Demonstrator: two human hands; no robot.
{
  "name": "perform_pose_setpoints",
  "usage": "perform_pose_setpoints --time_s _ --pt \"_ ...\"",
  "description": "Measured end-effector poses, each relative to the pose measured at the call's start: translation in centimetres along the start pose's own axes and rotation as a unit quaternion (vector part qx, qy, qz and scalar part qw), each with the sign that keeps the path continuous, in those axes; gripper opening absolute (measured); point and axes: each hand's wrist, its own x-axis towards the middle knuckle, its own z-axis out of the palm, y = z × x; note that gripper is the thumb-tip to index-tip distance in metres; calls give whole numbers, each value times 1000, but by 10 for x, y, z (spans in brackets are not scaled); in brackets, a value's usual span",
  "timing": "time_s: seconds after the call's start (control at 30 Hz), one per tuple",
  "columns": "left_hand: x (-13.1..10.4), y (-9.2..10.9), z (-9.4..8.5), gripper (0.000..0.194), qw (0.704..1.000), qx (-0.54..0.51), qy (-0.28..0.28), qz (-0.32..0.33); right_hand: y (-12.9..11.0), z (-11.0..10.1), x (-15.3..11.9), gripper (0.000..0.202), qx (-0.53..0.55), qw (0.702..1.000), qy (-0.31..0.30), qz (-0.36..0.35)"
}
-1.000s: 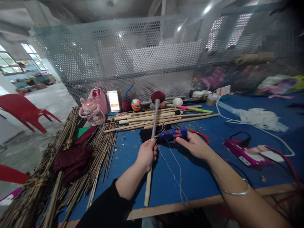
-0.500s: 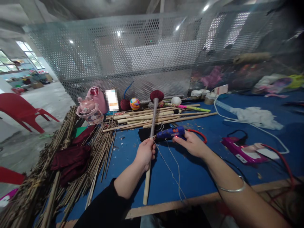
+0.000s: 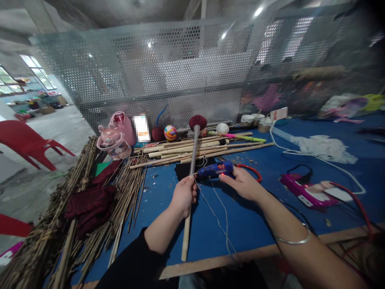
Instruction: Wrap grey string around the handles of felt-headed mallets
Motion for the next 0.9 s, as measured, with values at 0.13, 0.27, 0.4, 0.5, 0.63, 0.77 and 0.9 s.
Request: perform_pose_setpoints --time_s 0.13,0.27,0.4,0.5,0.63,0.77,0.9 --pt "0 0 0 24 1000 0 3 -2 -3 -1 1 31 3 1000 1 -7" --pt "-1 0 1 24 1000 -2 2 -2 -3 -1 1 31 -6 1000 1 -10" --pt "0 0 1 25 1000 0 4 0 -2 -1 1 30 -7 1000 -1 -10" --pt "0 0 0 27 1000 1 7 -2 -1 0 1 30 -9 1000 0 -13" --pt "-1 1 0 29 1000 2 6 -1 -1 0 0 29 -20 1000 6 -11" --pt "-1 1 0 32 1000 -2 6 -5 0 -2 0 31 -25 999 24 -3" --pt "-1 0 0 34 1000 -3 3 -3 -3 -3 0 31 -7 1000 22 1"
